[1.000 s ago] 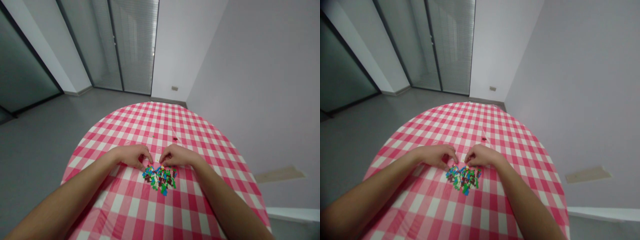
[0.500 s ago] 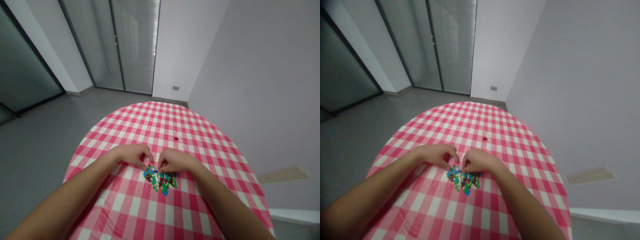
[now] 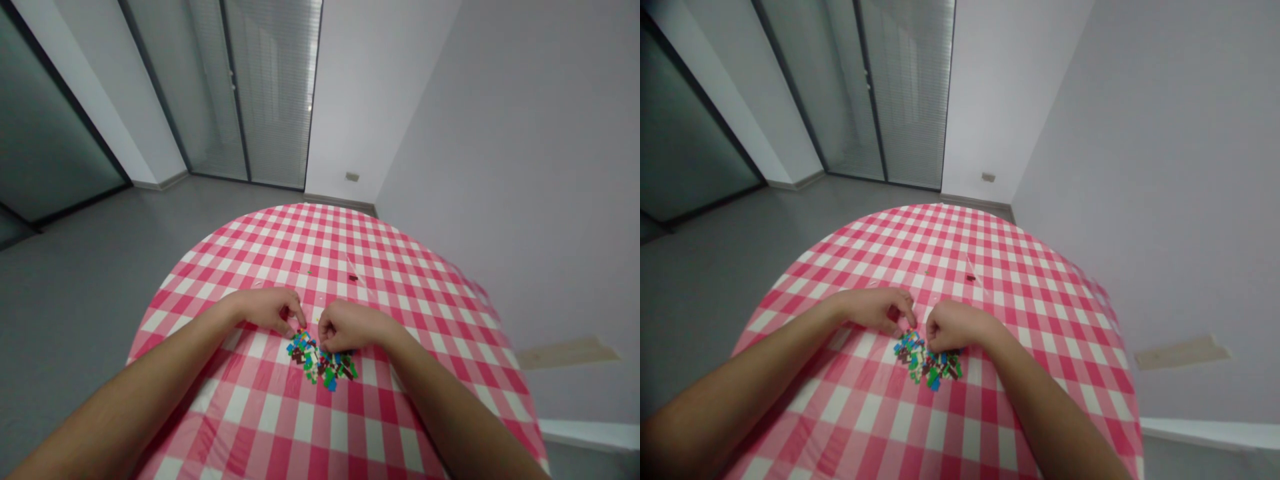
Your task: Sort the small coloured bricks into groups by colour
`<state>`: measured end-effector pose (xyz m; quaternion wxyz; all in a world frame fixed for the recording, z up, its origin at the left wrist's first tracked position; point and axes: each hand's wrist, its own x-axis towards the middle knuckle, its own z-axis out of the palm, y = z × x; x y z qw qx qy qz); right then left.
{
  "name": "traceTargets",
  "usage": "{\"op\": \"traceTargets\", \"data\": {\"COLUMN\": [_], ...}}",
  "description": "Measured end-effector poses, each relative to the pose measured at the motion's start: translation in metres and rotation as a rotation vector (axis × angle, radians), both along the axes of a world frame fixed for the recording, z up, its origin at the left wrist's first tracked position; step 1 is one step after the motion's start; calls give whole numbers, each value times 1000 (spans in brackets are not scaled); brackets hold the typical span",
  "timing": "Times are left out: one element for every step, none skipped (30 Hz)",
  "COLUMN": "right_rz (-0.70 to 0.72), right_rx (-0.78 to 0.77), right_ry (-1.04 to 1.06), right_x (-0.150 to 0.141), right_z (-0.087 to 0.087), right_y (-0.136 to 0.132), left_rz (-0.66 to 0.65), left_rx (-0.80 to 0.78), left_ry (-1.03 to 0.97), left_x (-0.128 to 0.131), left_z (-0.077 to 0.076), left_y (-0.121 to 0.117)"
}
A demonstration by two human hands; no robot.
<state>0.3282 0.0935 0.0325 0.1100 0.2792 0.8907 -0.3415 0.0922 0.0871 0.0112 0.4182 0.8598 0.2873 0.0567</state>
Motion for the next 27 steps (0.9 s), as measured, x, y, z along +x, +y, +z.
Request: {"op": "traceTargets", "data": {"right_rz": [-12, -17, -19, -18, -14, -11, -9, -10, -13, -16, -21, -26, -32, -46, -72, -112, -161, -213, -265, -311, -347, -370, -379, -379, -369, -362, -368], "right_rx": [5, 11, 19, 26, 34, 44, 58, 74, 92, 106, 113, 106, 86, 67, 61, 77, 115, 170, 233, 290, 335, 370, 397, 410, 402, 371, 324], "right_ry": [5, 9, 13, 17, 20, 21, 14, 4, -8, -21, -30, -30, -16, 11, 48, 94, 143, 187, 224, 253, 273, 287, 300, 321, 349, 382, 420], "right_x": [0, 0, 0, 0, 0, -1, -1, -2, -3, -3, -4, -4, -4, -4, -3, -3, -3, -4, -5, -6, -7, -9, -10, -11, -11, -11, -10], "right_z": [0, -1, -1, -2, -2, -1, -1, 0, 2, 3, 3, 4, 4, 3, 1, -2, -5, -9, -14, -18, -23, -27, -30, -32, -34, -35, -35], "right_y": [0, 1, 1, 1, 1, 1, 0, -1, -2, -3, -4, -4, -4, -2, 0, 3, 6, 10, 13, 16, 17, 18, 19, 19, 19, 19, 20], "left_rz": [-1, 0, 6, 22, 56, 110, 178, 254, 325, 380, 414, 431, 436, 434, 430, 429, 432, 437, 443, 448, 450, 449, 451, 458, 472, 490, 510], "left_rx": [-12, -26, -48, -75, -105, -131, -145, -141, -118, -82, -42, -7, 18, 32, 39, 44, 52, 62, 76, 92, 108, 118, 124, 131, 141, 157, 183], "left_ry": [-10, -23, -35, -42, -46, -51, -58, -68, -81, -92, -97, -95, -87, -76, -61, -44, -25, -6, 9, 21, 29, 33, 29, 21, 12, 5, 1], "left_x": [0, -1, -2, -2, -3, -4, -5, -5, -5, -5, -4, -3, -1, 0, 2, 4, 5, 6, 7, 8, 9, 9, 10, 10, 11, 12, 12], "left_z": [0, 0, 0, -1, -2, -4, -5, -8, -10, -12, -13, -14, -14, -13, -12, -11, -10, -9, -9, -10, -11, -12, -14, -17, -19, -20, -22], "left_y": [0, 0, 0, 1, 2, 3, 4, 6, 7, 9, 9, 10, 9, 9, 7, 6, 5, 4, 3, 3, 3, 4, 4, 5, 5, 5, 5]}}
